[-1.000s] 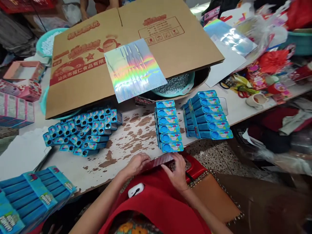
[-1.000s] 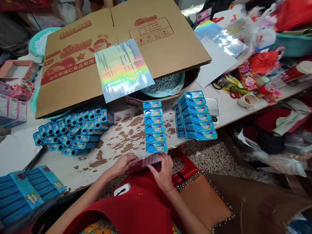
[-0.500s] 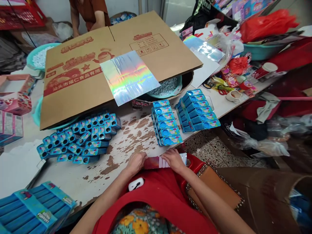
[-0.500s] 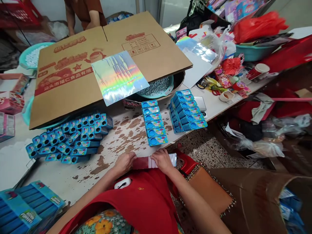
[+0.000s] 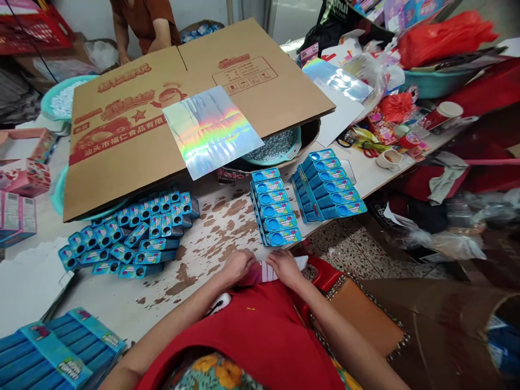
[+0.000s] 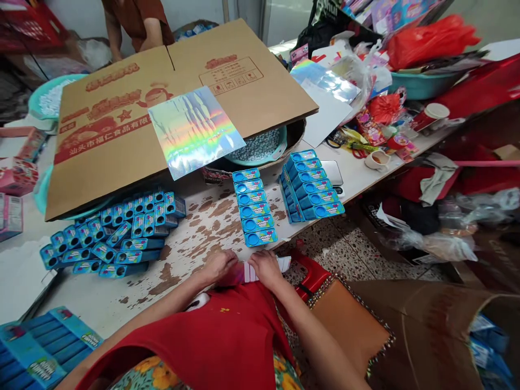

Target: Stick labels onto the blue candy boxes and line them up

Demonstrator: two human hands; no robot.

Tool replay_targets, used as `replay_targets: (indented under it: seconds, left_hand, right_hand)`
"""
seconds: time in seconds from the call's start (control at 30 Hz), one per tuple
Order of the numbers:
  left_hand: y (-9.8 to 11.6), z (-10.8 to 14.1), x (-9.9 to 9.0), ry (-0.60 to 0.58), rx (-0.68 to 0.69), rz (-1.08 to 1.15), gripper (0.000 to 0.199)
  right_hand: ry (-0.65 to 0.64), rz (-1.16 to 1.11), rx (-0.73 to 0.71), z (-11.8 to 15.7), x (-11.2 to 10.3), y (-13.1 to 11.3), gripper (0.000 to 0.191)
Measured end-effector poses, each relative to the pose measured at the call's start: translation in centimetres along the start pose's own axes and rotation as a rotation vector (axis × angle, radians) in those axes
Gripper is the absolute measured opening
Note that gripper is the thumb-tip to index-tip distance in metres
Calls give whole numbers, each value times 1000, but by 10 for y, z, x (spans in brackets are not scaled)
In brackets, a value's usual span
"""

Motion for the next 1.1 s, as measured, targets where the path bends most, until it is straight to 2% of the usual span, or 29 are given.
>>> replay_targets:
  seconds: [0.07,0.23,0.43,0.53,0.6,0.73,0.83,0.93,1.0,1.03,1.1]
  left_hand:
    - [-4,1,-1,1,-41,8,29]
    - [-13,3,-1,-12,-107,84,27]
    - [-19,1,8,-61,-171,214,22]
    - [-24,-1,11,-72,-190,259,19]
    - [-27,-2,10,-65,-203,273,19]
    - [-31,-4,5,-25,-210,268,20]
    - [-23,4,-10,38,-176,249,24]
    - [9,21,-35,157,60,403,32]
    - [36,34,-46,115,220,623,36]
    - [47,39,-48,48,247,731,32]
    - [64,44,-50,-101,198,870,27]
  right_hand:
    - [49,24,11,3,-2,-10,20]
    - [262,135,-71,24,2,-47,37]
    - [268,290,-210,42,26,-55,46]
    - [248,301,-263,46,26,-55,47]
    - [267,268,-280,47,21,-57,40]
    - [282,128,-314,46,2,-65,18]
    - [231,-42,-156,42,-25,-62,18]
    - [249,-315,52,44,-64,-57,14]
    - [256,-502,160,47,-85,-56,14]
    - [260,-572,211,48,-93,-55,15]
    - [299,-641,296,49,-107,-53,17]
Point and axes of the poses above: each hand's wrist, its own z-axis away from the middle knuckle, its own x-axis out of the palm, y = z × x, the point moved 7 cm from there along -z, towards the middle knuckle, and after that the axes turned 3 degrees about x, right-handed, at the moved point
